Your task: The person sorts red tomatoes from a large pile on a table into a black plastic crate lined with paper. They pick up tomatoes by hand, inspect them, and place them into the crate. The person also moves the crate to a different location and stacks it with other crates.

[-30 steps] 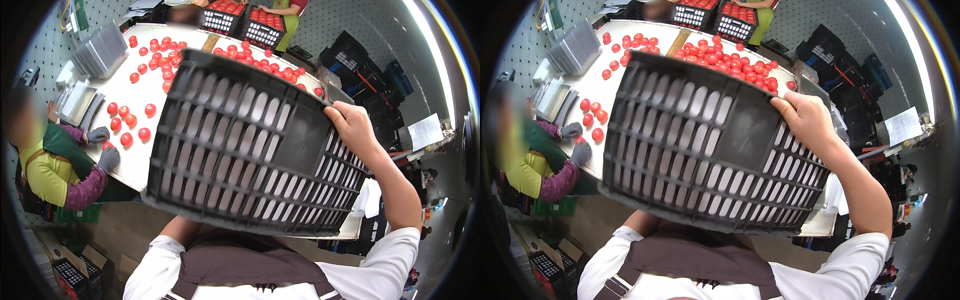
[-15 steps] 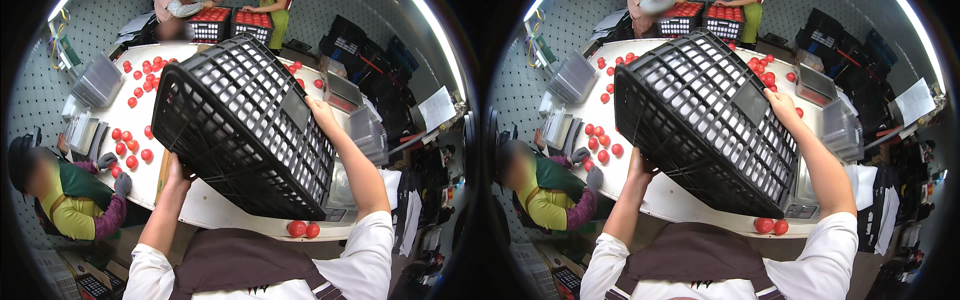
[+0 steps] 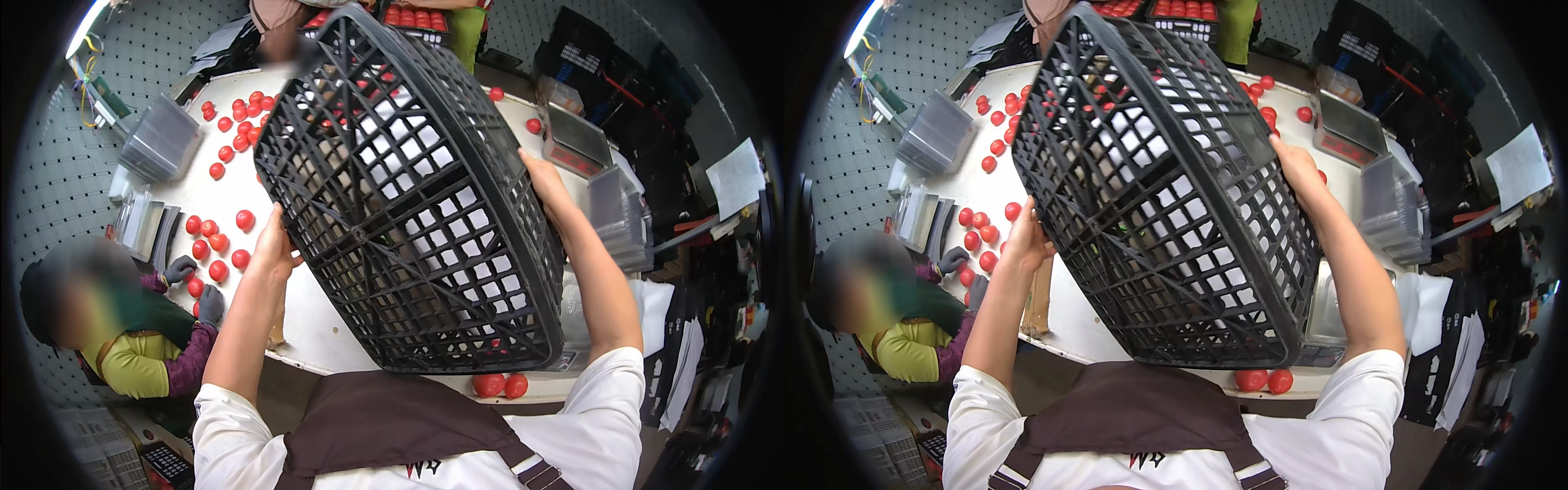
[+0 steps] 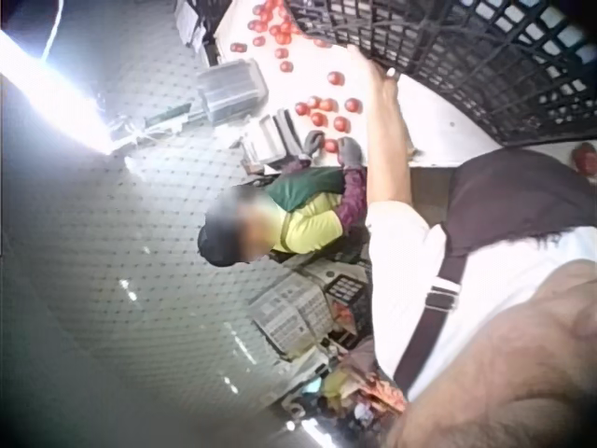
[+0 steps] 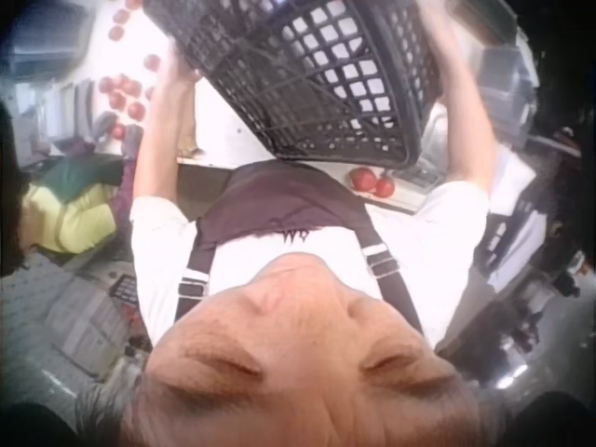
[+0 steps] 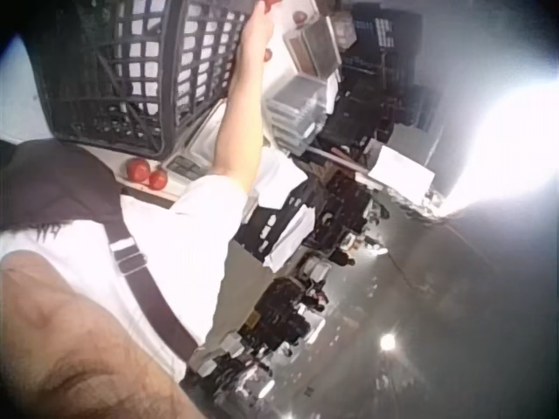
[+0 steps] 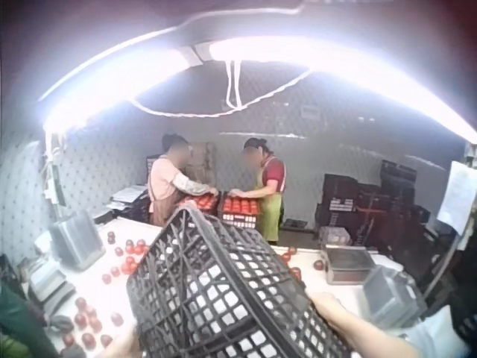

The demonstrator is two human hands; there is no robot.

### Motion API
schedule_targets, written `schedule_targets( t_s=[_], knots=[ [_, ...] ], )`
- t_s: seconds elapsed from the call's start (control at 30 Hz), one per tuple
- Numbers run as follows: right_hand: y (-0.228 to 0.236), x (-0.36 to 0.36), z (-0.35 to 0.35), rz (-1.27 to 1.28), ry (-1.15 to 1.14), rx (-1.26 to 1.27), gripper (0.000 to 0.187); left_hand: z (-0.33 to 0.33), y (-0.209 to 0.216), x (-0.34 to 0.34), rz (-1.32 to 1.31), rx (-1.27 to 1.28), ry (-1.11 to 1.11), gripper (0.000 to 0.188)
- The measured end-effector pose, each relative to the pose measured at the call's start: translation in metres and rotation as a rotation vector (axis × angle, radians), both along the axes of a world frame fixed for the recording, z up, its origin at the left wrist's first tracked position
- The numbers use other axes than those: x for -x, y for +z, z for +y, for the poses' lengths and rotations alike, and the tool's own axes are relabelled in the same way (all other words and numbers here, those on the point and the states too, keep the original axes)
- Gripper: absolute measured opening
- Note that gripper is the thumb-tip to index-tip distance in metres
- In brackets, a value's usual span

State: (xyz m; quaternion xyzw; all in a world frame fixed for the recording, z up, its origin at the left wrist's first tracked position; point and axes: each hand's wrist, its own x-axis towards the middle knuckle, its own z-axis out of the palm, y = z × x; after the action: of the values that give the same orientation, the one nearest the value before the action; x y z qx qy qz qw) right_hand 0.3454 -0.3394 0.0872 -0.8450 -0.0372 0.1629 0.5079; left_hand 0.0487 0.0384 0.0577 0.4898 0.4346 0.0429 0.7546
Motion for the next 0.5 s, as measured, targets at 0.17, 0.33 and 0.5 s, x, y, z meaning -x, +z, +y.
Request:
schedule_targets(
  t_s=[0.17,0.33,0.5],
  knots=[
    [0.055,0.012,-0.012,-0.16,0.031,-0.005,0.057,-0.016,0.026,0.013,-0.123,0.003,-0.018,0.058],
    [0.123,0.069,-0.001,-0.488,0.203,0.026,0.056,-0.036,0.019,0.049,-0.137,0.075,0.179,0.055],
    [0.179,0.163,0.011,-0.803,0.371,-0.005,0.056,-0.073,-0.005,0.117,-0.188,0.138,0.274,0.054]
  ],
)
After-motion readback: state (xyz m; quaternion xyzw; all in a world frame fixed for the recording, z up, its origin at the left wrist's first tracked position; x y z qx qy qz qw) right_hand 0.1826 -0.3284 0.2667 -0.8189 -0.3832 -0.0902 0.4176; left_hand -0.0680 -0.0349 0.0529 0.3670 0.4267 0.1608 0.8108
